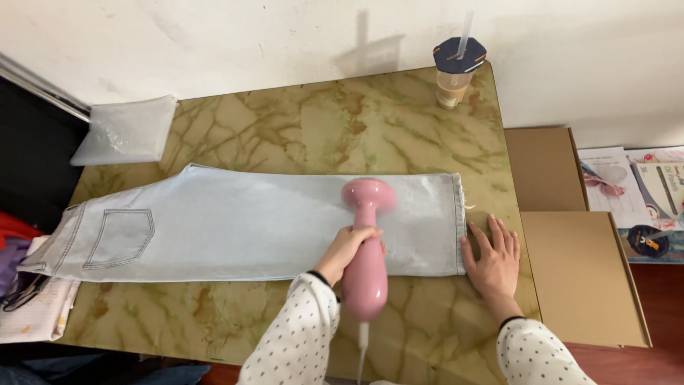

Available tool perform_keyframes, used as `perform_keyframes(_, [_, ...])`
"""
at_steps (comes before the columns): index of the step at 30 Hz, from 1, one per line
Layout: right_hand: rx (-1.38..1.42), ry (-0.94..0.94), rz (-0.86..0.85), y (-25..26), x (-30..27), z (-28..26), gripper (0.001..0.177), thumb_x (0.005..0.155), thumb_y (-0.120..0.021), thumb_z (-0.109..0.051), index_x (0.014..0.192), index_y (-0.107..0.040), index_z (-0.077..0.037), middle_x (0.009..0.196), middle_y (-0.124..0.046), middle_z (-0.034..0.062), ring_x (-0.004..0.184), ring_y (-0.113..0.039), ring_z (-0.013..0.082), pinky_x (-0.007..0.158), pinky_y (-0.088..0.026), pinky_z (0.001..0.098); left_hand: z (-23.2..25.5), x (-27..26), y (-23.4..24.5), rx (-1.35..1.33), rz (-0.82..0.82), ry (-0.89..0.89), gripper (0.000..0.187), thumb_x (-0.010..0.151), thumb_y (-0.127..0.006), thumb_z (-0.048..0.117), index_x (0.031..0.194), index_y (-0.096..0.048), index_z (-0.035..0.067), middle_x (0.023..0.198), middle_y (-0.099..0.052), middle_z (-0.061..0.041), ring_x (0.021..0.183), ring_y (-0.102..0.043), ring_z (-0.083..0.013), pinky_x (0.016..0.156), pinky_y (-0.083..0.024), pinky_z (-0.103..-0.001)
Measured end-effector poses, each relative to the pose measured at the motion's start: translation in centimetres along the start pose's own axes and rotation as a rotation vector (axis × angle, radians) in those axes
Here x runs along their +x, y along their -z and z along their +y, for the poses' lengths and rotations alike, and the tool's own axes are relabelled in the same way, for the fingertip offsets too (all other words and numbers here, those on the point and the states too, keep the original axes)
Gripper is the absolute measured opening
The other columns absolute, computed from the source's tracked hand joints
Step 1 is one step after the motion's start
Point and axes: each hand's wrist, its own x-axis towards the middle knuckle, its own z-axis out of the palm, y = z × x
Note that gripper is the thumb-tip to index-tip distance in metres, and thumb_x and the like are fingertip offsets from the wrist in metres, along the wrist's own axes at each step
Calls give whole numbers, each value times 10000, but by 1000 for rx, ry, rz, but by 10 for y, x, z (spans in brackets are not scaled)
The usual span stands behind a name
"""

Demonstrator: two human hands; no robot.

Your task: Using a handheld garment steamer to remove wrinkles from a pair of jeans laid flat on a table.

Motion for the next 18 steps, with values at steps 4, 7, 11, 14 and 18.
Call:
perform_keyframes(4, [-27,-3,2,1,1,-1,392,1012,-664,-520,1336,-769,-326,1542,-678,67,1477,-620,240,1301,-427,475,13,-40,5,107,-50,65,731,743,-807,493,1278,-763,-2,1240,-725,-172,1228,-651,-271,1024,-492,-445])
perform_keyframes(7, [-22,-11,4,2,2,-2,396,1007,-670,-520,1331,-773,-316,1551,-676,72,1479,-619,248,1305,-421,482,21,-46,-4,109,-93,82,728,727,-822,483,1277,-764,8,1208,-727,-174,1204,-668,-276,999,-509,-427])
perform_keyframes(11, [-27,-20,9,8,4,-8,399,1002,-679,-516,1330,-773,-311,1540,-680,75,1471,-620,255,1301,-419,479,28,-12,-26,120,-136,47,757,759,-790,495,1318,-740,-14,1273,-718,-204,1262,-648,-293,1026,-496,-449])
perform_keyframes(14, [-2,-40,-9,10,5,-11,388,996,-682,-508,1316,-772,-308,1547,-666,71,1480,-606,255,1304,-405,483,30,30,-50,75,-162,-31,765,755,-811,524,1313,-739,6,1250,-728,-200,1234,-668,-299,995,-509,-428])
perform_keyframes(18, [-8,-45,-37,12,5,-11,399,995,-679,-496,1335,-759,-303,1558,-654,74,1479,-601,256,1297,-401,485,39,57,-75,23,-142,-72,804,742,-833,585,1330,-724,47,1251,-728,-171,1237,-683,-299,996,-526,-446])
